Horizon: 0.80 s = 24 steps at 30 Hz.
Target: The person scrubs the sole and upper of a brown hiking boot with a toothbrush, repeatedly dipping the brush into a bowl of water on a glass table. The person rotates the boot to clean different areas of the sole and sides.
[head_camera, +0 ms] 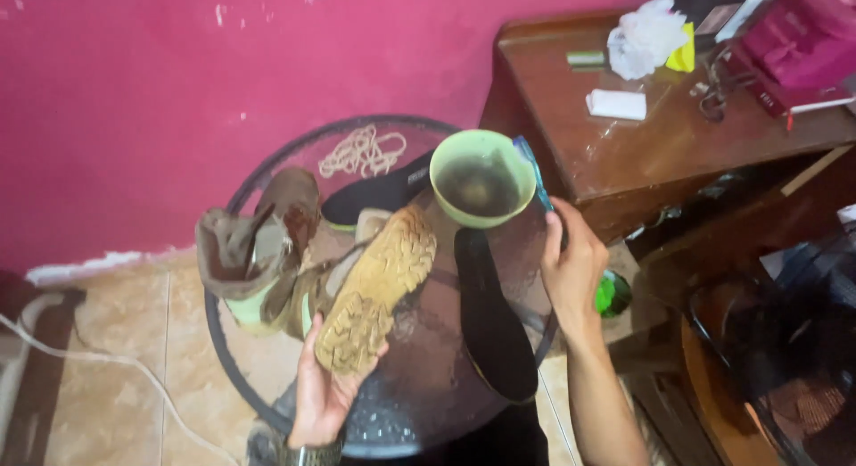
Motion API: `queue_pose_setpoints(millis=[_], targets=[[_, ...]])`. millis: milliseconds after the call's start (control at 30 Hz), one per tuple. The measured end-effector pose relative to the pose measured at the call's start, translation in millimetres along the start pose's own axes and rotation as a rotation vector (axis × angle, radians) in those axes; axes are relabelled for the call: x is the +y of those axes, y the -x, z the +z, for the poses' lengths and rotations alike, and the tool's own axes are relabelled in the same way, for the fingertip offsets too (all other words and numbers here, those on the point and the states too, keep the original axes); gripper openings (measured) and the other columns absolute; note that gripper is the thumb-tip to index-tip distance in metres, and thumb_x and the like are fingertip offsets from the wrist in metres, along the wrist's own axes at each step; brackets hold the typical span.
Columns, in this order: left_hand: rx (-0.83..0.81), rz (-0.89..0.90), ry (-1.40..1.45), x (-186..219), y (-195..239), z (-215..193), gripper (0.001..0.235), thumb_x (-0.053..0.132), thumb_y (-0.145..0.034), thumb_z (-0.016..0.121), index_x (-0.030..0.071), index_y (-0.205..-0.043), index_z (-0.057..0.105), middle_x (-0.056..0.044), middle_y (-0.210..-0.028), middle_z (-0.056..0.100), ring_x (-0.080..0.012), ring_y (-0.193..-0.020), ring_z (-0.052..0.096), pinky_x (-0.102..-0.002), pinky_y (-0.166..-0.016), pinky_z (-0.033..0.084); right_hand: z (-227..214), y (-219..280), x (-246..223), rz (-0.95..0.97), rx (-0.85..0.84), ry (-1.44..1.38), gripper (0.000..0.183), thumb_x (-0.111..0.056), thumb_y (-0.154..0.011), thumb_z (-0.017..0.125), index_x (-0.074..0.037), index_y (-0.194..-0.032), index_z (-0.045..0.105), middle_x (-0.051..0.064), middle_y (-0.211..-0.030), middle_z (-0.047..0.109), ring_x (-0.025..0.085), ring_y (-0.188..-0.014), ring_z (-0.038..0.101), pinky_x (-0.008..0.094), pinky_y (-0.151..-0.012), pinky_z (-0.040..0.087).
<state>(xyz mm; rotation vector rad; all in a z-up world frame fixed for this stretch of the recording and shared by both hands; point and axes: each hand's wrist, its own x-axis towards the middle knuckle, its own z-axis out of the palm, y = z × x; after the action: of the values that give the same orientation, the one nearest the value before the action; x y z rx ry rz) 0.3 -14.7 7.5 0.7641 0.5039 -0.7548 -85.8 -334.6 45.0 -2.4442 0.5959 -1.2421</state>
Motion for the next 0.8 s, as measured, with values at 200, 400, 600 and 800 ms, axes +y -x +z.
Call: queue_pose_setpoints(millis=[200, 400, 600, 800], targets=[[-0.035, -0.014, 0.025, -6, -22, -23, 0.073, 0.052, -0.092, 0.057, 0.000, -0.143, 0.058, -0.024, -0.132, 0.069, -0.0425, -0.097, 0.070, -0.044, -0.075, 0.061, 1, 1, 5, 0.174, -0.229, 0.073, 0.027, -0.020, -0.104, 0.053, -0.015, -0.127, 0.067, 0.014, -0.107, 0.077, 0.042, -0.097, 0.072, 0.050, -0.080, 0.050], [-0.001, -0.011, 0.025, -1, -7, -2, 0.068, 0.050, -0.095, 0.052, 0.001, -0.142, 0.057, -0.025, -0.136, 0.064, -0.0375, -0.116, 0.063, -0.052, -0.090, 0.054, 9, 14, 18, 0.093, -0.119, 0.090, 0.029, -0.016, -0.104, 0.053, -0.009, -0.125, 0.071, 0.014, -0.115, 0.076, 0.038, -0.102, 0.072, 0.047, -0.084, 0.052], [0.066, 0.033, -0.026, 6, 18, 25, 0.066, 0.043, -0.091, 0.052, 0.006, -0.146, 0.051, -0.021, -0.142, 0.060, -0.0361, -0.126, 0.058, -0.054, -0.096, 0.051, 4, 19, 15, 0.169, -0.128, 0.072, 0.032, -0.021, -0.106, 0.050, -0.012, -0.131, 0.068, 0.012, -0.119, 0.076, 0.038, -0.105, 0.071, 0.047, -0.087, 0.051], [0.001, 0.044, 0.002, -1, -3, 1, 0.066, 0.043, -0.094, 0.053, 0.005, -0.148, 0.051, -0.023, -0.143, 0.061, -0.0377, -0.121, 0.061, -0.054, -0.090, 0.055, 20, 27, 40, 0.269, -0.263, 0.166, 0.034, -0.030, -0.101, 0.055, -0.018, -0.126, 0.075, 0.013, -0.113, 0.077, 0.039, -0.098, 0.071, 0.051, -0.079, 0.052]])
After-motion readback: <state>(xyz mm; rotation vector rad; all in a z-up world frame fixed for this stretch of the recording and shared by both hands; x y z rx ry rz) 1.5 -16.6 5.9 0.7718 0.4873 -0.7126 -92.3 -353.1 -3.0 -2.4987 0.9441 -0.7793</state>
